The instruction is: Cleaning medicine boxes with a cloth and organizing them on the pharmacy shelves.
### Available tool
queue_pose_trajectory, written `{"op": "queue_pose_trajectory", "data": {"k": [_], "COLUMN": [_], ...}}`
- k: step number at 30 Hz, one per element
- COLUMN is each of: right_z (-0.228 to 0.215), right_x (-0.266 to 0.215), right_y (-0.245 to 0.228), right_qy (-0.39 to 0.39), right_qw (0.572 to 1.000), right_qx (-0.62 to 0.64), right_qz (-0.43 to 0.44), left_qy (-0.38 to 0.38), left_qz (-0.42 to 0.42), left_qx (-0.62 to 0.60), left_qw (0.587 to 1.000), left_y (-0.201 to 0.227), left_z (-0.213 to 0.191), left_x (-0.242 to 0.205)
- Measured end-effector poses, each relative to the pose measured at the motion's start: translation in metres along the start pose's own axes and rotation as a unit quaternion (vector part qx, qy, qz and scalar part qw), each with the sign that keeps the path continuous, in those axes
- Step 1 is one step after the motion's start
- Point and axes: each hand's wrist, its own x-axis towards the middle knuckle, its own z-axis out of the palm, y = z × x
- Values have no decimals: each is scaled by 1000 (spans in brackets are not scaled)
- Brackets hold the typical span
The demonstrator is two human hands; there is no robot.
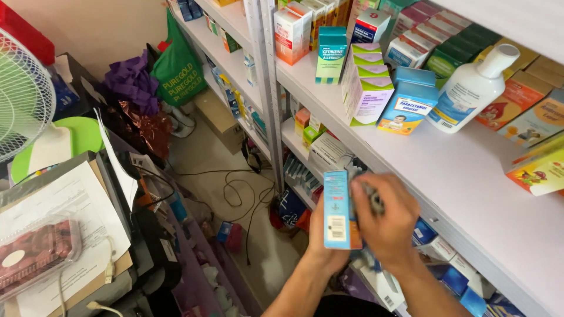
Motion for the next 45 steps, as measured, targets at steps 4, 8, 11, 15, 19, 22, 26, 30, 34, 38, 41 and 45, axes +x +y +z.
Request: {"op": "queue_pose_trajectory", "data": {"k": [4, 8, 11, 15, 19, 22, 26, 30, 34, 38, 41, 45], "right_z": [6, -1, -1, -3, -16, -9, 4, 9, 1, 3, -1, -21], "right_x": [-16, -15, -4, -29, -13, -7, -44, -57, -38, -48, -63, -53], "right_y": [7, 1, 9, 4, 0, 11, 18, 39, 44, 57, 62, 46], "right_qy": [-15, -16, -5, -40, -13, 0, -50, -62, -85, -110, -166, -40], "right_qw": [1000, 999, 1000, 998, 999, 997, 997, 956, 869, 737, 794, 889], "right_qx": [-2, 33, 14, 41, 27, 29, 47, 194, 367, 466, 415, 290], "right_qz": [1, 2, 20, 23, -22, 71, 46, 213, 320, 477, 413, 352], "left_qy": [-204, -23, -40, -65, -100, 12, -112, -129, -81, -72, -16, 78], "left_qz": [33, 65, 30, 143, 95, 32, 74, 99, 101, 128, 176, 260], "left_qx": [-119, 17, -55, 118, 43, 18, 48, 7, 99, 148, 117, 94], "left_qw": [971, 997, 997, 980, 989, 999, 990, 987, 987, 978, 977, 958], "left_y": [12, 5, -6, 35, 3, 7, 34, 26, 21, 19, 32, 46], "left_z": [-7, 1, -4, 50, 32, 35, 46, 35, 50, 37, 35, 56], "left_x": [7, 3, 7, -9, -10, -3, 1, 2, -5, 2, 6, 1]}}
